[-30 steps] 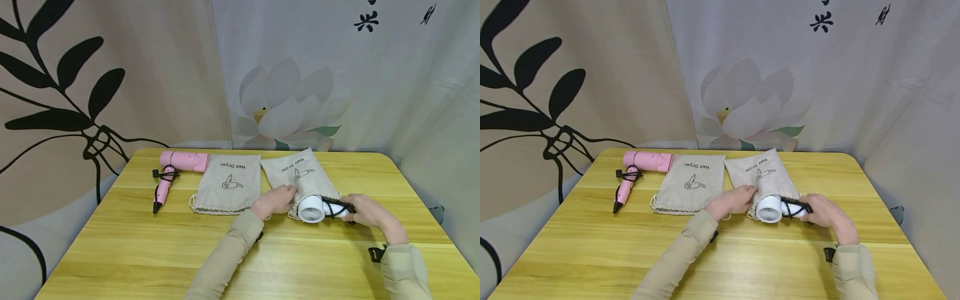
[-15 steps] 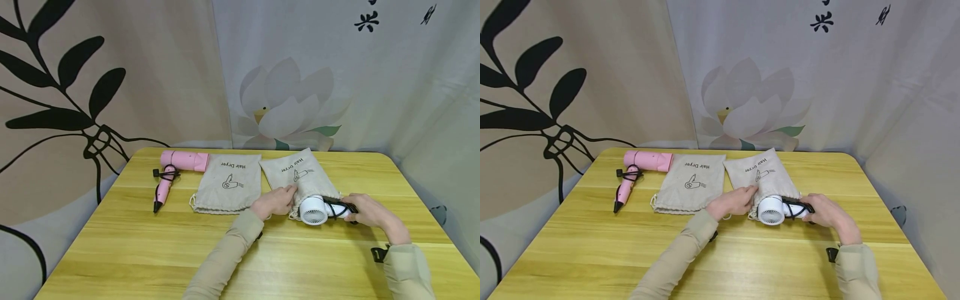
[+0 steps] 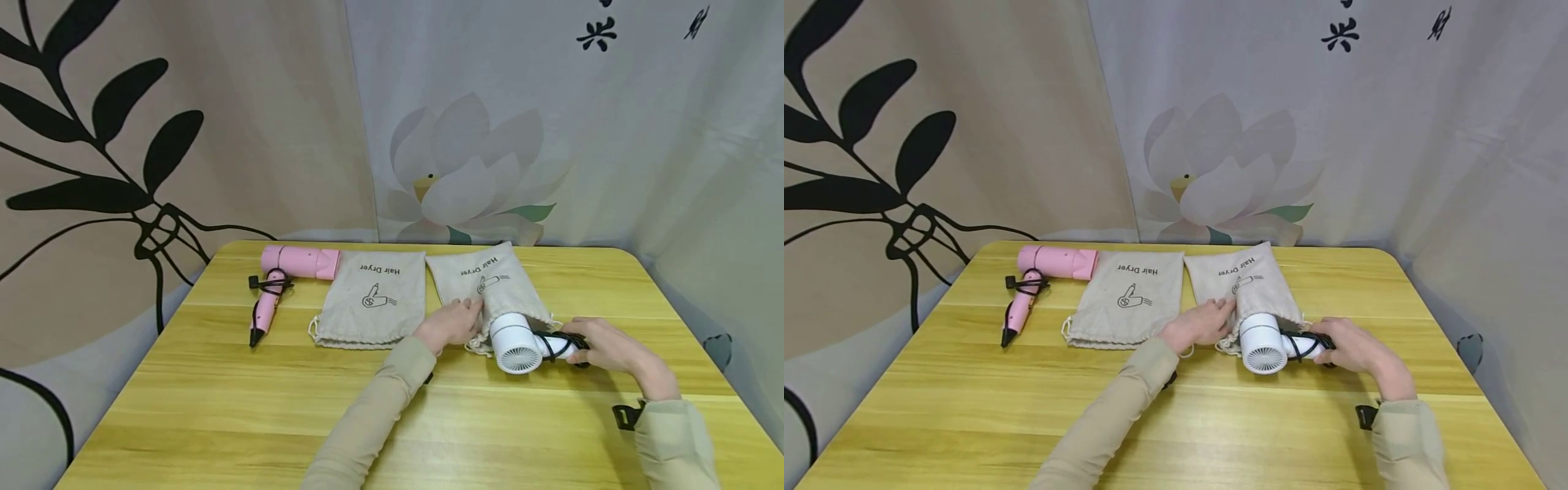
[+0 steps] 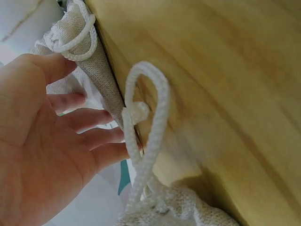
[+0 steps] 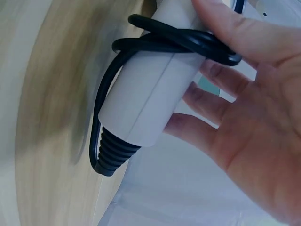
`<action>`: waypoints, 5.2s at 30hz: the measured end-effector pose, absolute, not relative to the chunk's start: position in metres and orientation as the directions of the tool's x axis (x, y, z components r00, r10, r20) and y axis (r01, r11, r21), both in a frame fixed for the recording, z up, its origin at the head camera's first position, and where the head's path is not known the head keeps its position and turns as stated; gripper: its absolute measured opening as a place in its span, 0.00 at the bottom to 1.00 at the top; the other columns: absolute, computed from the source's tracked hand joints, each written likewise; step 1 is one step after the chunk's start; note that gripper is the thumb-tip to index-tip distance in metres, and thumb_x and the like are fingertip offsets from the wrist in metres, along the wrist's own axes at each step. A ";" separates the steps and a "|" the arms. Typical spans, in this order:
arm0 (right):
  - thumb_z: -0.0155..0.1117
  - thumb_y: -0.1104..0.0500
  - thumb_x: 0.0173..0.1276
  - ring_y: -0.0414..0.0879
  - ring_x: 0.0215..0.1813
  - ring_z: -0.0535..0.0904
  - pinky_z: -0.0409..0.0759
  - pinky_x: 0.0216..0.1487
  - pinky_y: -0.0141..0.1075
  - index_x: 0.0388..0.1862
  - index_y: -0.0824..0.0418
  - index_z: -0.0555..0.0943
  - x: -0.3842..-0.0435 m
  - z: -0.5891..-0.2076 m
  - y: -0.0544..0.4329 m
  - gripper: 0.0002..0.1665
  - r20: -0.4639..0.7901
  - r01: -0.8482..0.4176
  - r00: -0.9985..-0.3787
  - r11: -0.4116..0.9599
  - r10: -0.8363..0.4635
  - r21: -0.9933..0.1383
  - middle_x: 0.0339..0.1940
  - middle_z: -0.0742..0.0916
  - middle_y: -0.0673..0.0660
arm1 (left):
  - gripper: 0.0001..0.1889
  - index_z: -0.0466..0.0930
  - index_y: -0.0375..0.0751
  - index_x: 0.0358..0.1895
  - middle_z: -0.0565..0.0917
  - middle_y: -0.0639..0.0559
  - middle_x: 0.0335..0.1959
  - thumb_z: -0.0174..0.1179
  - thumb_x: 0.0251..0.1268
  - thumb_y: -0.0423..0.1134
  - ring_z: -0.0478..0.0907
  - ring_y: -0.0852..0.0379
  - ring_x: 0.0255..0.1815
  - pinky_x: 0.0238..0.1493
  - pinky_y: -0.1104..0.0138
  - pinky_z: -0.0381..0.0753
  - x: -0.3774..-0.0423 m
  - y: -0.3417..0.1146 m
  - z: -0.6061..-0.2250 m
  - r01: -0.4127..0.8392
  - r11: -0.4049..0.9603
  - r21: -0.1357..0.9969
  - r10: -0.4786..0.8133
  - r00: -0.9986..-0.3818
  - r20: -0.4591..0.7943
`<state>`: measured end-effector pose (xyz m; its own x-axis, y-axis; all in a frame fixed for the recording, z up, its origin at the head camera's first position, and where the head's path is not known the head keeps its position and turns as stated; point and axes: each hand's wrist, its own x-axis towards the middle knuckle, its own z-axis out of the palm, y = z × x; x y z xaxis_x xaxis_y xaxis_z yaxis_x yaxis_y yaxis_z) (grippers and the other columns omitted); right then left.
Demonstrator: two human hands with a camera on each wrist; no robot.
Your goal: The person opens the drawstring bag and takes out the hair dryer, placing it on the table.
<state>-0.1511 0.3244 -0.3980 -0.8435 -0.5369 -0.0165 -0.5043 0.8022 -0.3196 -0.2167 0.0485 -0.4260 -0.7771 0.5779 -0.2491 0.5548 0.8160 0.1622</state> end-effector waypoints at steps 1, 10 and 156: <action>0.72 0.59 0.52 0.33 0.34 0.70 0.71 0.34 0.30 0.42 0.62 0.82 -0.151 -0.398 0.325 0.18 -0.011 -0.510 -0.841 0.799 -0.541 -0.319 0.36 0.82 0.50 | 0.33 0.42 0.45 0.76 0.58 0.44 0.75 0.42 0.75 0.49 0.58 0.46 0.74 0.75 0.61 0.57 -0.218 0.049 -0.426 0.553 0.818 0.158 0.575 -0.780 -0.247; 0.74 0.59 0.50 0.31 0.33 0.69 0.70 0.32 0.29 0.40 0.60 0.82 -0.145 -0.398 0.330 0.17 0.022 -0.553 -0.814 0.764 -0.580 -0.333 0.35 0.82 0.49 | 0.31 0.46 0.50 0.76 0.61 0.45 0.74 0.38 0.75 0.54 0.59 0.48 0.74 0.73 0.62 0.62 -0.228 0.052 -0.432 0.531 0.844 0.070 0.530 -0.810 -0.251; 0.49 0.47 0.67 0.64 0.26 0.76 0.68 0.18 0.49 0.35 0.78 0.71 -0.200 -0.420 0.306 0.30 0.016 0.216 -0.974 0.950 0.225 -0.227 0.30 0.78 0.77 | 0.15 0.80 0.53 0.56 0.82 0.56 0.48 0.54 0.69 0.43 0.79 0.61 0.45 0.44 0.74 0.79 -0.210 0.025 -0.429 0.686 0.718 0.122 0.697 -0.708 -0.118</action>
<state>-0.2004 0.3060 -0.4201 -0.9742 0.2250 0.0156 0.2157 0.9497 -0.2269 -0.2095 0.0249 -0.4292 -0.7078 0.6965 -0.1180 0.6857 0.7175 0.1224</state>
